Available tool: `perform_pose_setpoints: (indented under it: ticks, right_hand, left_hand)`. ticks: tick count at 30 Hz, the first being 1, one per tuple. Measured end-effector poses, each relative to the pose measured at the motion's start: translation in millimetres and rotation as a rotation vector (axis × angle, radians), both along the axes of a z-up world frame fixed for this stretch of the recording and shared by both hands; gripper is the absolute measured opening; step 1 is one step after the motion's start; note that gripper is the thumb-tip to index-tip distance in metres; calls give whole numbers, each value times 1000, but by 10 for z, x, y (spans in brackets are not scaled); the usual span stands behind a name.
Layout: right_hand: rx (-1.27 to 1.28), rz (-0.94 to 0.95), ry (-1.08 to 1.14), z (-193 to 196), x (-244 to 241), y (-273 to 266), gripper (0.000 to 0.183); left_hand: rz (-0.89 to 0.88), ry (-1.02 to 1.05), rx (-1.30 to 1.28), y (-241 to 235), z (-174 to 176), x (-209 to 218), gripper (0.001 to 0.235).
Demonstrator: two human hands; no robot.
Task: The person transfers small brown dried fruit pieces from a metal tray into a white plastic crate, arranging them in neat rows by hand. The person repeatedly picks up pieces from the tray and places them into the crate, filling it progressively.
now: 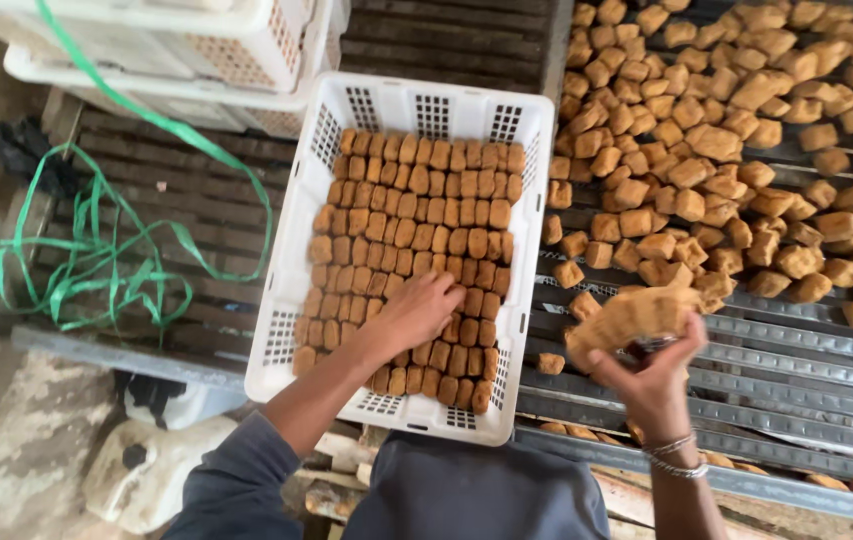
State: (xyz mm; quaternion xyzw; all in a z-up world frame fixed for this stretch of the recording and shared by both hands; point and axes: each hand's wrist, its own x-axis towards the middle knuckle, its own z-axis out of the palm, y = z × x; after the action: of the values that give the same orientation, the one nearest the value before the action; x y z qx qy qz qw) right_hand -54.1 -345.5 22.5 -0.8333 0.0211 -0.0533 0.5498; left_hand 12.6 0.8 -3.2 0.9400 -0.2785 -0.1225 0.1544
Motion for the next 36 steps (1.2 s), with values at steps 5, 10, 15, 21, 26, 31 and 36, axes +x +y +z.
perform_pose_setpoints:
  ticks: [5,10,15,21,26,31,36]
  right_hand:
    - [-15,149,-9,7,-275,343,115]
    - [160,410,84,2,-477,747,117]
    - [114,409,211,-38,-528,1009,113]
    - [97,439,262,-30,-498,1091,111]
    - [90,417,413,-22,-528,1134,112]
    - [-225,447,-219,74,-227,1138,116]
    - [-240,955,216,175,206,1274,72]
  left_hand:
    - [-52,53,12,40,-118,169,33]
    - [-53,-75,21,-111,-162,712,41]
    - [1,-68,66,-128,-120,851,44]
    - [25,36,47,-216,33,1392,33]
    - [103,68,136,-283,54,1727,29]
    - [49,-21,25,-513,344,1916,31]
    - [32,64,-226,-321,699,1223,28]
